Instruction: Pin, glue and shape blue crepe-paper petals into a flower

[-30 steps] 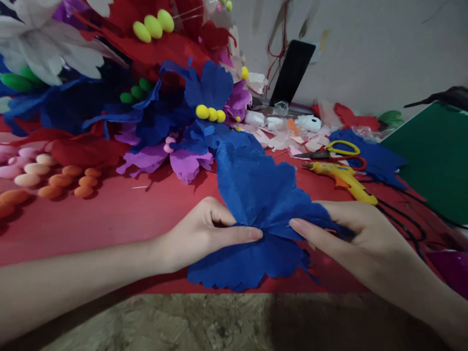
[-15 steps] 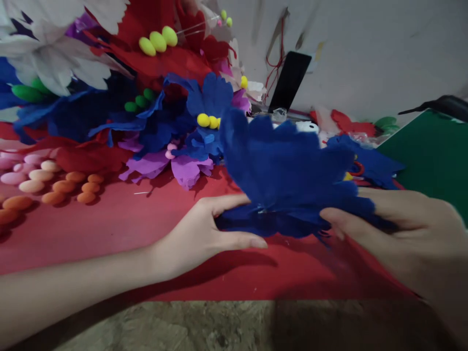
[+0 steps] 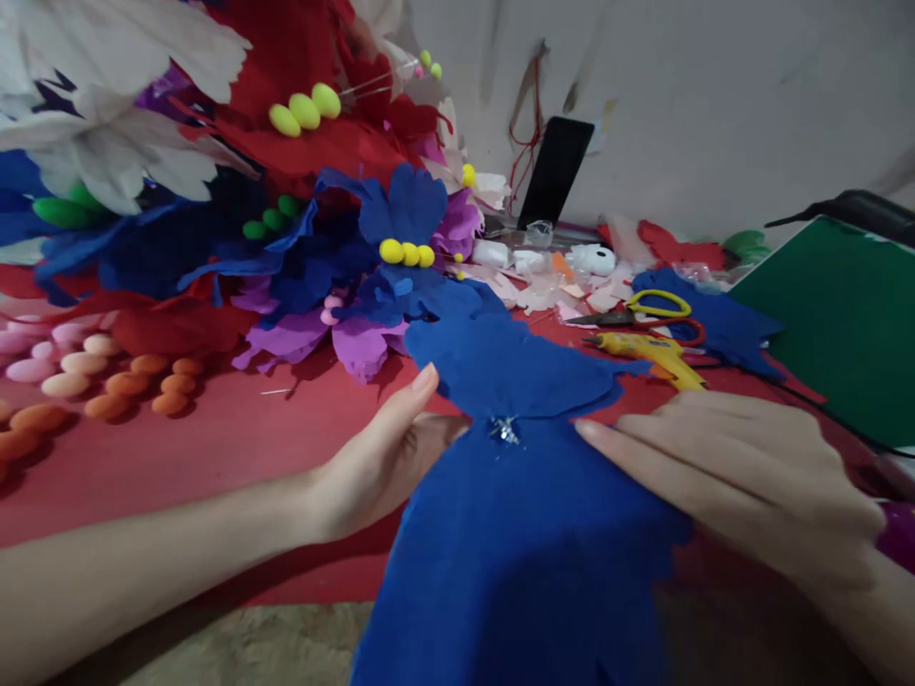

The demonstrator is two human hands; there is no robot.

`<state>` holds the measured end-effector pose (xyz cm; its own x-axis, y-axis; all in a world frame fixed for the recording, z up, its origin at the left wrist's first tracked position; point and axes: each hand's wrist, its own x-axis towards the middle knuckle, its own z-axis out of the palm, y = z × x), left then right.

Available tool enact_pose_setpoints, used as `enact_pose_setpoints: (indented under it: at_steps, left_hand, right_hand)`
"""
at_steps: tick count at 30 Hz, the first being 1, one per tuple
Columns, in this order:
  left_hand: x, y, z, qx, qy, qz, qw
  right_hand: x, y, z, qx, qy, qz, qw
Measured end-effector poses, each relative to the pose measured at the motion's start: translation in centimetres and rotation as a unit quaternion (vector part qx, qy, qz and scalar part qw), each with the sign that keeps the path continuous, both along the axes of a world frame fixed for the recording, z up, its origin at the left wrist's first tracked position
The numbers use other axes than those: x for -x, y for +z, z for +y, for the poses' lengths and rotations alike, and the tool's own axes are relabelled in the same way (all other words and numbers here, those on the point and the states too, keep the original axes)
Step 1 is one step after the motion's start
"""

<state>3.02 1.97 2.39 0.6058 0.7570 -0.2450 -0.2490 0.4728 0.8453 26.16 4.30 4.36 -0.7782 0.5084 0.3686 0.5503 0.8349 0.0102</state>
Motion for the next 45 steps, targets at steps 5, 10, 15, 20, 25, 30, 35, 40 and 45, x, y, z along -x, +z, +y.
enact_pose_setpoints:
  at_steps: [5, 10, 15, 20, 25, 30, 35, 40, 45]
  left_hand:
    - [-0.5, 0.3, -0.4, 0.031, 0.028, -0.046, 0.998]
    - [-0.8, 0.3, -0.4, 0.064, 0.028, -0.050, 0.996]
    - [-0.8, 0.0, -0.6, 0.077, 0.045, -0.079, 0.993]
    - [-0.6, -0.3, -0.4, 0.069, 0.036, -0.088, 0.993]
    - [-0.7, -0.6, -0.3, 0.058, 0.040, -0.086, 0.994]
    - [-0.8, -0.9, -0.2, 0.031, 0.040, -0.097, 0.994]
    - [-0.5, -0.9, -0.4, 0.013, 0.029, -0.049, 0.998]
    - [-0.3, -1.6, -0.4, 0.004, 0.067, -0.038, 0.997]
    - [-0.4, -2.1, -0.1, -0.002, 0.090, 0.032, 0.995]
  right_hand:
    - [1.1, -0.2, 0.0, -0.154, 0.132, -0.009, 0.979]
    - [1.7, -1.0, 0.2, -0.142, 0.124, 0.007, 0.982]
    - [2.1, -1.5, -0.1, -0.146, 0.122, 0.037, 0.981]
    - [1.7, -1.2, 0.4, -0.151, 0.146, 0.000, 0.978]
    - [1.0, -1.1, 1.2, -0.174, 0.181, -0.058, 0.966]
    - [0.8, -1.4, 1.6, -0.180, 0.173, -0.052, 0.967]
    - [0.8, -1.0, 2.0, -0.185, 0.178, -0.060, 0.965]
    - [1.2, -1.3, 2.9, -0.098, 0.142, 0.104, 0.979]
    - [2.3, -1.6, 3.6, 0.373, -0.057, 0.317, 0.870]
